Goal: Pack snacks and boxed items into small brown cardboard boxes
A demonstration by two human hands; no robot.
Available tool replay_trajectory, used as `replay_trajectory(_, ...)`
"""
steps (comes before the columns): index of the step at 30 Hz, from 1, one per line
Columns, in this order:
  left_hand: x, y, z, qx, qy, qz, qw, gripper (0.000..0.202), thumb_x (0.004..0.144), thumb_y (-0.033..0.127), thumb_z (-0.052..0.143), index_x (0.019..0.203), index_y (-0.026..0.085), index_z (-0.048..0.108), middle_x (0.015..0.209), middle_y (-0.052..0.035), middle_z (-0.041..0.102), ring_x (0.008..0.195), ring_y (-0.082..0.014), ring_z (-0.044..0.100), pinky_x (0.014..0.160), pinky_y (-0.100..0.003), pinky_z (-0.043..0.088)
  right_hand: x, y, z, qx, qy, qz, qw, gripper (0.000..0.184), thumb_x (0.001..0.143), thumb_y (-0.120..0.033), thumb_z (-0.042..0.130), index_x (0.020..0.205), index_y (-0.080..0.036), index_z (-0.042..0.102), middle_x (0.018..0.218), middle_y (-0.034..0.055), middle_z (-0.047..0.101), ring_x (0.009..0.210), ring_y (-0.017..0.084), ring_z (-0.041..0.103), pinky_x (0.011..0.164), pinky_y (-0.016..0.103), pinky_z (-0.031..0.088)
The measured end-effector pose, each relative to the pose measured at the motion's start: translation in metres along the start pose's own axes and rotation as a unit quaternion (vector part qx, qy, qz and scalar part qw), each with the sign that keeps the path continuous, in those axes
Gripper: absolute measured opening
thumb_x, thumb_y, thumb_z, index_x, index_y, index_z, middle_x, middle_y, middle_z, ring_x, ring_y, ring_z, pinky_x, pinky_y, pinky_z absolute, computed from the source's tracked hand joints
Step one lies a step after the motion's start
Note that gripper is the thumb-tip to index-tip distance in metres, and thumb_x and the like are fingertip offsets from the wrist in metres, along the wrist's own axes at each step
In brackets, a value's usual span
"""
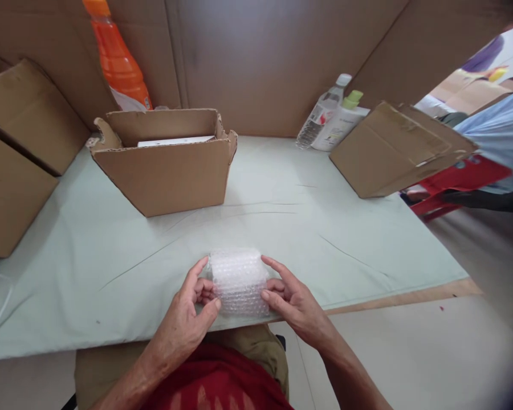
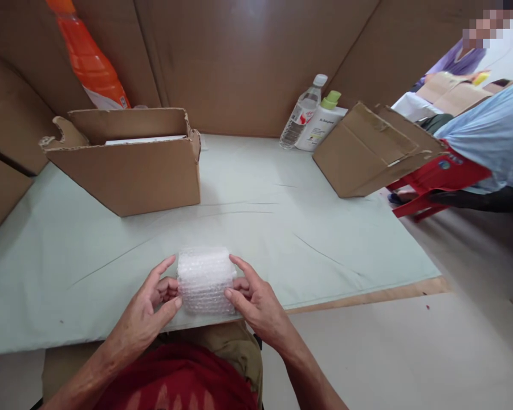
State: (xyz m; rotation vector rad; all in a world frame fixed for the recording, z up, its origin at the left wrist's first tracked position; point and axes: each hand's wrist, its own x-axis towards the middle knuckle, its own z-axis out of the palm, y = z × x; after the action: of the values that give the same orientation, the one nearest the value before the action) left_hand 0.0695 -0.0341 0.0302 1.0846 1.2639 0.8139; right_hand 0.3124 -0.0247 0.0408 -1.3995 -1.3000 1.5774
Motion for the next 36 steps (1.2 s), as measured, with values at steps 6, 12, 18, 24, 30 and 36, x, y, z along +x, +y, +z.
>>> replay_trajectory(6,0.001,0.01,-0.005,-0.007,-0.01,0.046,0.999,0.074,0.089,0.033,0.062,0.155,0.022,0.031,0.108,-0.0077,0.064,0.095,-0.0196,0.062,0.091,-0.038,0.049,-0.001,-0.013,0.003,0.094,-0.085,-0.002,0.992,0.056,0.087,-0.042,0.072,0.139,-0.029,0.058,0.091,0.0042,0.07,0.081,0.018,0.067,0.072,0.032,0.054)
replay_trajectory(12,0.011,0.02,-0.01,-0.067,0.044,0.17,0.982,0.076,0.091,0.039,0.063,0.157,0.029,0.025,0.157,-0.0164,0.039,0.123,-0.0284,0.06,0.092,-0.04,0.053,0.048,-0.042,0.0,0.069,0.091,-0.222,0.968,0.083,0.08,-0.063,0.069,0.153,-0.038,0.038,0.155,0.0077,0.047,0.141,0.032,0.046,0.106,0.049,0.048)
replay_trajectory(18,0.008,0.004,-0.025,0.062,0.1,0.144,0.983,0.055,0.09,0.033,0.062,0.143,0.026,0.049,0.145,-0.0123,0.053,0.122,-0.027,0.059,0.095,-0.04,0.053,0.058,-0.034,-0.01,0.012,0.163,-0.228,0.96,0.094,0.083,-0.049,0.073,0.159,-0.042,0.018,0.152,0.0103,0.048,0.119,0.028,0.065,0.093,0.045,0.056)
replay_trajectory(24,0.017,0.011,-0.023,0.162,0.083,0.164,0.97,0.037,0.086,0.029,0.059,0.121,0.023,0.068,0.132,-0.011,0.064,0.1,-0.0229,0.067,0.065,-0.029,0.057,0.049,-0.02,-0.024,-0.152,0.185,-0.193,0.952,0.031,0.092,-0.039,0.064,0.121,-0.029,0.067,0.129,0.0073,0.068,0.116,0.026,0.064,0.097,0.044,0.052)
replay_trajectory(30,0.023,0.028,-0.012,0.171,0.042,0.181,0.968,0.039,0.084,0.028,0.059,0.121,0.023,0.069,0.138,-0.0135,0.061,0.104,-0.0273,0.067,0.037,-0.019,0.042,0.073,-0.007,-0.021,-0.368,0.186,-0.232,0.881,0.015,0.086,-0.032,0.066,0.098,-0.025,0.071,0.137,0.0104,0.063,0.131,0.033,0.053,0.106,0.054,0.041)
replay_trajectory(36,0.02,0.019,-0.018,0.195,0.081,0.182,0.961,0.037,0.086,0.027,0.058,0.121,0.023,0.068,0.14,-0.0136,0.059,0.106,-0.0265,0.067,0.038,-0.018,0.043,0.078,0.0,-0.009,-0.4,0.215,-0.269,0.849,0.015,0.091,-0.028,0.057,0.103,-0.025,0.066,0.125,0.0095,0.069,0.119,0.03,0.06,0.098,0.048,0.043)
